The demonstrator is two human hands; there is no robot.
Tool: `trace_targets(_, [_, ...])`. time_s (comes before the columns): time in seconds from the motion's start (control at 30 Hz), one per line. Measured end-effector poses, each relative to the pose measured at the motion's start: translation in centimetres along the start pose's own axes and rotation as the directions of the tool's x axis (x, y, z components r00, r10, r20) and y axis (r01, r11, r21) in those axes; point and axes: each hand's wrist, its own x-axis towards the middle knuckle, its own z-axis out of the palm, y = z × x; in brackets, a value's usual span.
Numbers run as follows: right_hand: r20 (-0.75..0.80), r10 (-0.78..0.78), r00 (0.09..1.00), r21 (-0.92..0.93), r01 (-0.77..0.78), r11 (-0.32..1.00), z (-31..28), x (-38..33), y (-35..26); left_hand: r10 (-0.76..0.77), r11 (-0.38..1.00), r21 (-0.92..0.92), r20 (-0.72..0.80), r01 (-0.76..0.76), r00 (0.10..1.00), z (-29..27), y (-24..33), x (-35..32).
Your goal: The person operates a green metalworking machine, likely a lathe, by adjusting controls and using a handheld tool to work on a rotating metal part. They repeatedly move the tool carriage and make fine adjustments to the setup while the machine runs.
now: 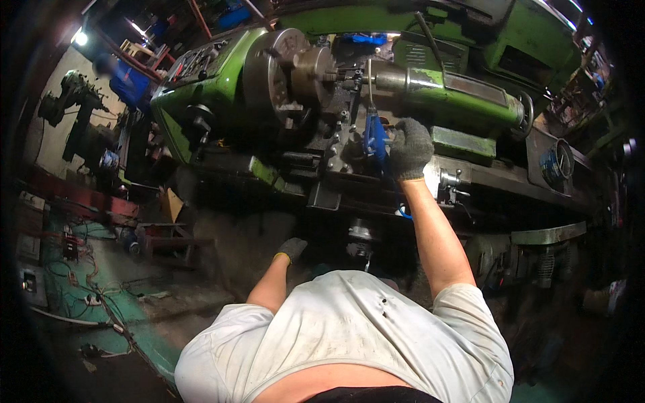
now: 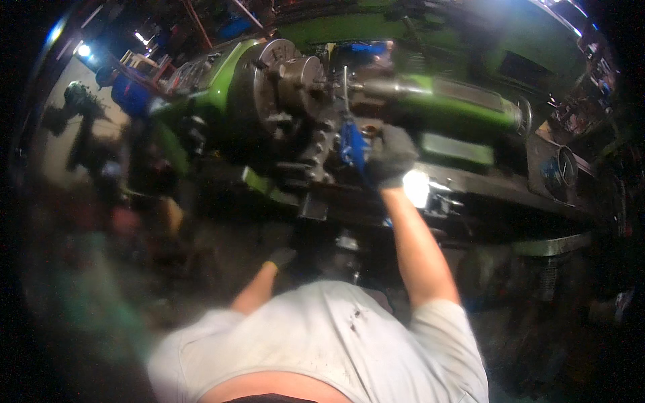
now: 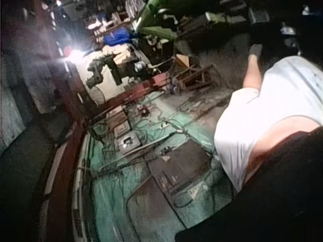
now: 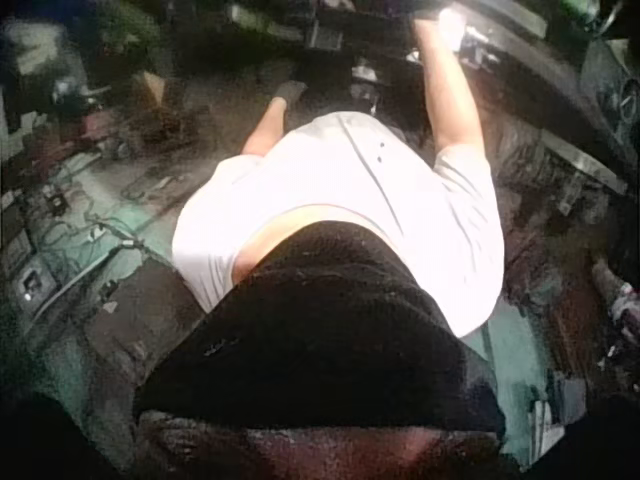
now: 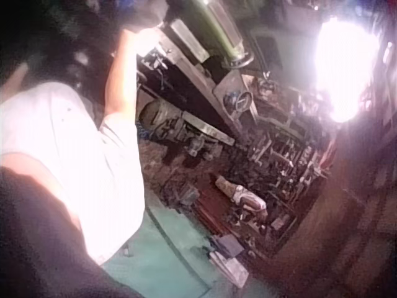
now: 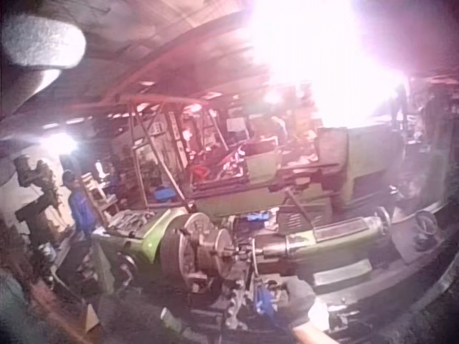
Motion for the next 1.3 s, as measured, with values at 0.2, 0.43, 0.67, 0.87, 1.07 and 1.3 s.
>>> trace_targets(0.2, [0.015,0.007,1.0,0.044,-0.008,0.999,-0.2,0.0,-0.1,-0.061,0.997,-0.051,0.078,0.065,0.995,1.5,0.8,-0.7])
trace_targets(0.43, [0.179,0.166,0.97,-0.161,-0.137,0.977,-0.8,0.5,-1.0,-0.189,0.81,-0.521,0.2,0.268,0.961,9.2,-7.7,1.2])
trace_targets(0.67, [0.479,0.312,0.82,-0.605,0.051,0.794,-2.4,5.2,-4.8,0.212,0.964,0.149,0.055,-0.218,0.976,7.5,-7.7,6.9])
trace_targets(0.87, [0.473,0.522,0.71,-0.7,-0.057,0.712,0.1,7.2,-1.6,0.176,0.973,0.132,0.127,-0.192,0.976,4.0,-7.5,6.9])
trace_targets(1.07, [0.476,0.536,0.697,-0.664,-0.114,0.739,0.7,6.8,-1.7,0.077,0.995,0.048,0.1,-0.082,0.992,3.8,-10.7,5.4])
trace_targets(1.3, [0.461,0.586,0.666,-0.667,-0.176,0.724,0.0,7.2,-3.6,-0.12,0.992,-0.023,0.179,0.126,0.976,3.5,-8.6,3.6])
